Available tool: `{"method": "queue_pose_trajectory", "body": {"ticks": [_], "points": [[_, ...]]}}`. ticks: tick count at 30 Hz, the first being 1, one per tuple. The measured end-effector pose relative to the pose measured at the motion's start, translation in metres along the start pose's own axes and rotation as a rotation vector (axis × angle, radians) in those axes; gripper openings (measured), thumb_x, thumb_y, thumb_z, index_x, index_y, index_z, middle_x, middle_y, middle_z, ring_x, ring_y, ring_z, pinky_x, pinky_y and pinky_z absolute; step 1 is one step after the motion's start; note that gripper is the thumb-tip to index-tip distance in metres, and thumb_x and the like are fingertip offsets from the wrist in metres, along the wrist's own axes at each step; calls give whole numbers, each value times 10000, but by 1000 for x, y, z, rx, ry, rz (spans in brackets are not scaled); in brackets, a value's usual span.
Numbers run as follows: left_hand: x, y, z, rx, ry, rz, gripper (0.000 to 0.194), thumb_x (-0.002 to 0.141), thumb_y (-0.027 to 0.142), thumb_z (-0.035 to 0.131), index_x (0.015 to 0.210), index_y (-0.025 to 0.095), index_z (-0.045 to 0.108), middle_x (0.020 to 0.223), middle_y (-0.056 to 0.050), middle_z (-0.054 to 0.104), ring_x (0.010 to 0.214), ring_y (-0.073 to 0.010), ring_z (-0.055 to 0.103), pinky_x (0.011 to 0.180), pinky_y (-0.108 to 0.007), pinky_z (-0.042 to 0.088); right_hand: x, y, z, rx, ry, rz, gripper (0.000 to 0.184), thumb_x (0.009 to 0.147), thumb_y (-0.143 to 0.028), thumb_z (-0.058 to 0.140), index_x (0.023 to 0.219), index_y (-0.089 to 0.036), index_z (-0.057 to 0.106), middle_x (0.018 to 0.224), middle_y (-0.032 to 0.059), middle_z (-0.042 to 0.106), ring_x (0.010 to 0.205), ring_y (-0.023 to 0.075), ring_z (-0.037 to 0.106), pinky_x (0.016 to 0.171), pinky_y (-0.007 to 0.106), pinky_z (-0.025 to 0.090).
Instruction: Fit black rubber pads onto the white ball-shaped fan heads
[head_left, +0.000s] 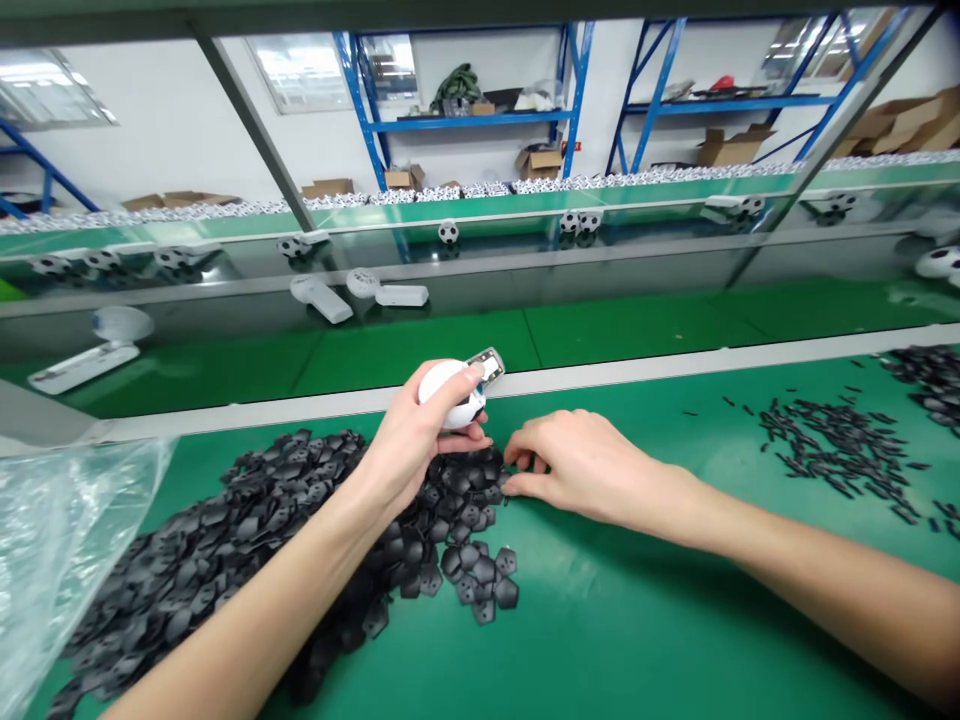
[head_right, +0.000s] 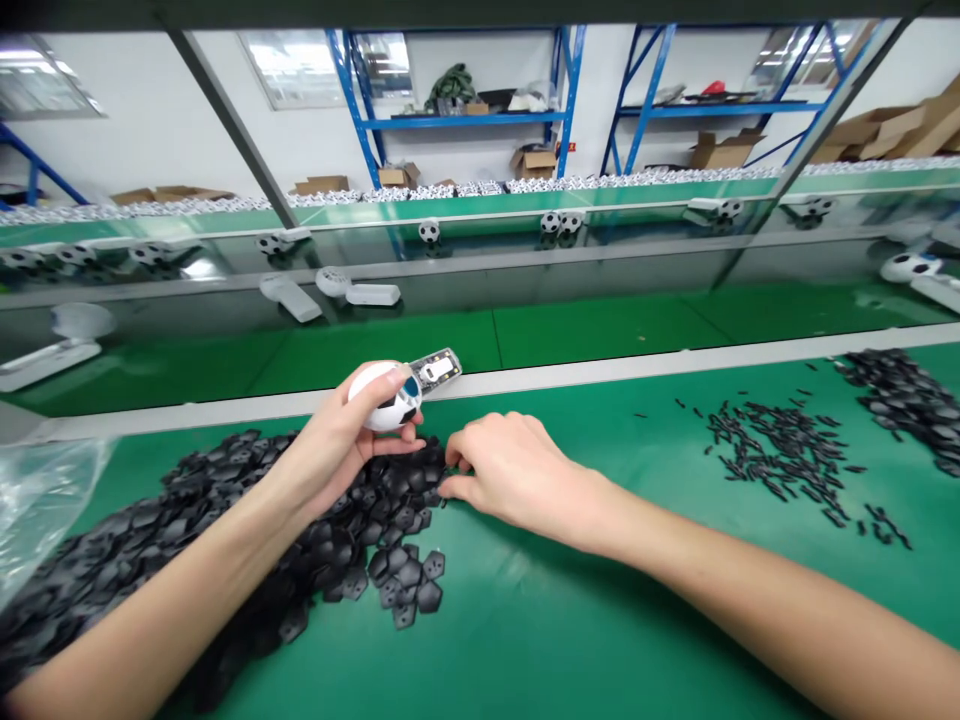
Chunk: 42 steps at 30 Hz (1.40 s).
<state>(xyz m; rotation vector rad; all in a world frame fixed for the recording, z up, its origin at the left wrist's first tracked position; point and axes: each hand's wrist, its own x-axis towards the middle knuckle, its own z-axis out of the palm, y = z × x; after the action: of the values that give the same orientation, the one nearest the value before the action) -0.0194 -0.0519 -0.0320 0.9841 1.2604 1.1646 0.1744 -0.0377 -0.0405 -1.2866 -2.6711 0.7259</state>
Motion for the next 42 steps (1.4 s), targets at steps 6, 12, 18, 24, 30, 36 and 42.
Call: {"method": "queue_pose_trajectory", "body": {"ticks": [6,12,18,24,30,36,42], "points": [[2,-2,-1,-10,15,-36,492,809,509,876,1084,187,625,804,-37,717,630,-130,658,631,-268,669,4,-1,14,71,39,-11,118,942,-216,838,863,-203,752,824,-1,784,742,211,729,605,293,379],[1,-2,-2,-192,1,-97,369,896,454,829,1080,194,642,809,-48,735,614,-131,667,615,-242,653,-2,4,6,37,375,-531,149,1004,-229,805,909,-204,693,850,-19,781,767,169,729,708,318,475],[-1,7,0,-491,50,-249,398,1069,471,568,897,131,685,757,-110,735,578,-159,682,597,-271,655,-24,5,-5,-324,754,-1017,312,1113,-126,485,1052,-246,767,1121,18,819,999,179,777,773,353,558],[-4,9,2,-515,43,-237,300,1041,384,591,953,119,700,820,-125,754,595,-172,697,584,-268,647,-29,9,-6,-359,729,-1055,294,1096,-123,525,1076,-246,792,1221,24,795,1095,184,771,823,312,656],[-11,7,3,-451,-35,-90,219,979,331,672,1155,209,625,940,-91,759,719,-200,736,631,-315,675,-19,-3,-5,142,690,-876,178,1061,-70,634,1147,-214,693,1017,43,822,938,156,798,882,237,658],[-13,9,2,-406,-23,-65,257,982,347,662,1198,212,630,958,-72,737,765,-195,727,611,-280,656,-13,-3,-12,222,712,-790,314,1077,-81,610,1335,-232,706,1030,53,760,888,158,758,804,244,647],[-11,6,3,-369,5,-118,260,998,363,647,1201,203,628,970,-96,757,773,-203,729,629,-294,663,-15,-1,-15,181,705,-841,257,1082,-70,582,1083,-205,801,1030,56,761,837,132,752,732,217,620]]}}
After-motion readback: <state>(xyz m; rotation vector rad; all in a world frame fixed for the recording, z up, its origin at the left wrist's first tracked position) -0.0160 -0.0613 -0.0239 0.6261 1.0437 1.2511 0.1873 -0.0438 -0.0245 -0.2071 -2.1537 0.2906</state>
